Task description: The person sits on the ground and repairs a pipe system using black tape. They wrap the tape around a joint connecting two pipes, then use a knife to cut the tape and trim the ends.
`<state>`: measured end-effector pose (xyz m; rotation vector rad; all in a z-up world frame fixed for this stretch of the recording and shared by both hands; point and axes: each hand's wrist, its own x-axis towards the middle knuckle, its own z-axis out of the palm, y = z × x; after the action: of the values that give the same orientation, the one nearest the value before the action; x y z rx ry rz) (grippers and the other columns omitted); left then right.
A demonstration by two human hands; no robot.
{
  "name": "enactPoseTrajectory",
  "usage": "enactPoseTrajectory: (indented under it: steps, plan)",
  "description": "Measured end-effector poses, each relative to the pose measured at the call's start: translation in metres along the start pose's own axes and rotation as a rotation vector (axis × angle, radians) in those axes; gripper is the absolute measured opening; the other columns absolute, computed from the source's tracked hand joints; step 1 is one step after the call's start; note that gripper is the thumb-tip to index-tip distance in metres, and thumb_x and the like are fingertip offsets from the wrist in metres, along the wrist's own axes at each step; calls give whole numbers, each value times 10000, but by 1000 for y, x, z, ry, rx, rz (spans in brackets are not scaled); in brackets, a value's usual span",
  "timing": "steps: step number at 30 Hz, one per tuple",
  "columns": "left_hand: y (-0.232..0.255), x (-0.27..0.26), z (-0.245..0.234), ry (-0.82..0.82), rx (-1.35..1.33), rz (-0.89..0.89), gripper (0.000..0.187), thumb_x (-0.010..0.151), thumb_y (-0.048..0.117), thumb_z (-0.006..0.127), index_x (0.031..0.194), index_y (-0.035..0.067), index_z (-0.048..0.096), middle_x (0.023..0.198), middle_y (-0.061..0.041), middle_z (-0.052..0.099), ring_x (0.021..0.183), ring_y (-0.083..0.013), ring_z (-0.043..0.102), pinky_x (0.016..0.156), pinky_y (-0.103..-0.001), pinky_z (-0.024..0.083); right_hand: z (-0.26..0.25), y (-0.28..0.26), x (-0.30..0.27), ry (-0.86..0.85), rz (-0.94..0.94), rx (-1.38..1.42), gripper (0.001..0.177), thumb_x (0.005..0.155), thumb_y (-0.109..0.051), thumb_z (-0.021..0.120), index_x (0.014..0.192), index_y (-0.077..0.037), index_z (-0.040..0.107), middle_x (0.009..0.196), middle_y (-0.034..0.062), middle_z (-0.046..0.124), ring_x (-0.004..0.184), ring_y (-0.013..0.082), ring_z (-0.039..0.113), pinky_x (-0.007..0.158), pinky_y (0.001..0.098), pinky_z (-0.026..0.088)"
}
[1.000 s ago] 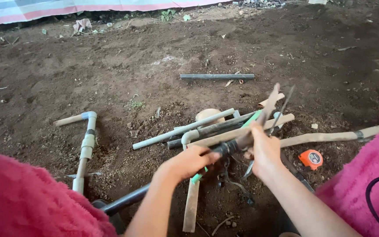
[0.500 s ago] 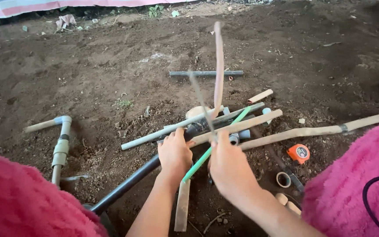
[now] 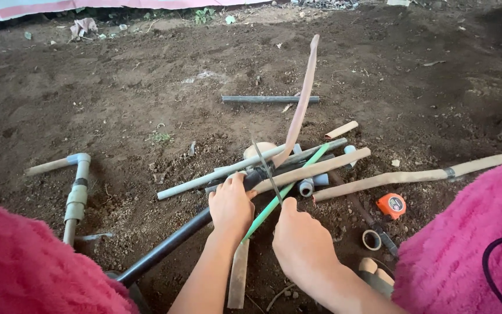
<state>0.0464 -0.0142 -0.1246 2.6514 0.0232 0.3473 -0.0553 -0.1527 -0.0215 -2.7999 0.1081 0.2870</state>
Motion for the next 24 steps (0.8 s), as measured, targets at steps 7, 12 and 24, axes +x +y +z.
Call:
enactPoseTrajectory:
  steps: [7, 12, 24]
  plan:
    - [7, -16, 0, -172, 37, -54, 451, 951, 362, 760, 1341, 165, 646, 1161, -73, 745, 1086, -289, 710, 1014, -486, 460, 0, 10, 26, -101, 10, 60, 246, 1031, -188, 368, 1163, -34, 508, 1039, 237, 730, 947, 427, 757, 896, 572, 594]
    - [16, -17, -20, -192, -2, -65, 442, 935, 359, 778, 1328, 193, 664, 1224, -63, 750, 1171, -283, 688, 1020, -486, 464, -3, 10, 36, 12, -16, 341, 275, 1112, -285, 392, 1102, -65, 558, 872, 173, 753, 672, 324, 737, 695, 485, 615]
    - [30, -16, -72, -542, -222, -211, 480, 1025, 473, 651, 1486, 355, 585, 1360, -88, 718, 1309, -318, 681, 1124, -490, 494, 38, 96, 128, 373, 490, 1576, 372, 1025, -133, 636, 1312, 28, 462, 814, 193, 731, 484, 226, 587, 527, 489, 581]
